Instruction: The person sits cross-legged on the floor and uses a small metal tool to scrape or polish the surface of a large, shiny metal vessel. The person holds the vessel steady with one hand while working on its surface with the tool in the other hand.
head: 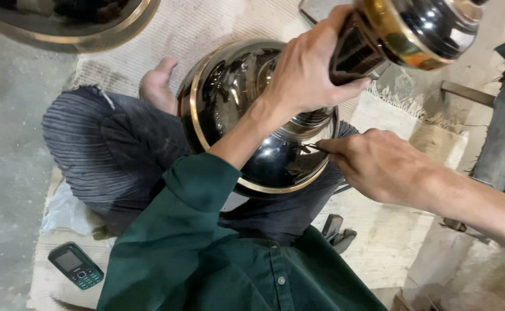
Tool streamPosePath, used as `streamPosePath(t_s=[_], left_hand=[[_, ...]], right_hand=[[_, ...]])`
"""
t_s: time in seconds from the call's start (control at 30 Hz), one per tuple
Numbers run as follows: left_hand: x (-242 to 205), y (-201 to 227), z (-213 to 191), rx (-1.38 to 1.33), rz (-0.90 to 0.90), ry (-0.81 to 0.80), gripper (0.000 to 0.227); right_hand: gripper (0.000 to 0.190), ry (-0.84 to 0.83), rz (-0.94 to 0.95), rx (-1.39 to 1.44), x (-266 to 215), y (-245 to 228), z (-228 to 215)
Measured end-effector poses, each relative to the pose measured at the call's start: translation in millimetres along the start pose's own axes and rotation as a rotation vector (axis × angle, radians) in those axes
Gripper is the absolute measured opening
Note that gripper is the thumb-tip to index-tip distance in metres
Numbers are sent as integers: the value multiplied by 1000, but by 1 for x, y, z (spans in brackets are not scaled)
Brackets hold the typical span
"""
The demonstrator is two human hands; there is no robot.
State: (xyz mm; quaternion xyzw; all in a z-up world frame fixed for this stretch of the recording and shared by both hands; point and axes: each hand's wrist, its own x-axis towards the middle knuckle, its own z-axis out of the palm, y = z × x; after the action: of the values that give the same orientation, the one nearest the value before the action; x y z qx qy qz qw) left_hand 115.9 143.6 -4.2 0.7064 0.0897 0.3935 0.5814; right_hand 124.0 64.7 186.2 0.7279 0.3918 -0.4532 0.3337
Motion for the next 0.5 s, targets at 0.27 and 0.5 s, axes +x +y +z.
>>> streamPosePath(t_s=[0.27, 0.5], left_hand=[[1, -1, 3, 48, 10, 42, 96], [-1, -5, 6, 54, 0, 54, 97]], right_hand=[[44, -113, 185, -58, 3, -24, 6], [41, 183, -71, -34, 5, -20, 16]])
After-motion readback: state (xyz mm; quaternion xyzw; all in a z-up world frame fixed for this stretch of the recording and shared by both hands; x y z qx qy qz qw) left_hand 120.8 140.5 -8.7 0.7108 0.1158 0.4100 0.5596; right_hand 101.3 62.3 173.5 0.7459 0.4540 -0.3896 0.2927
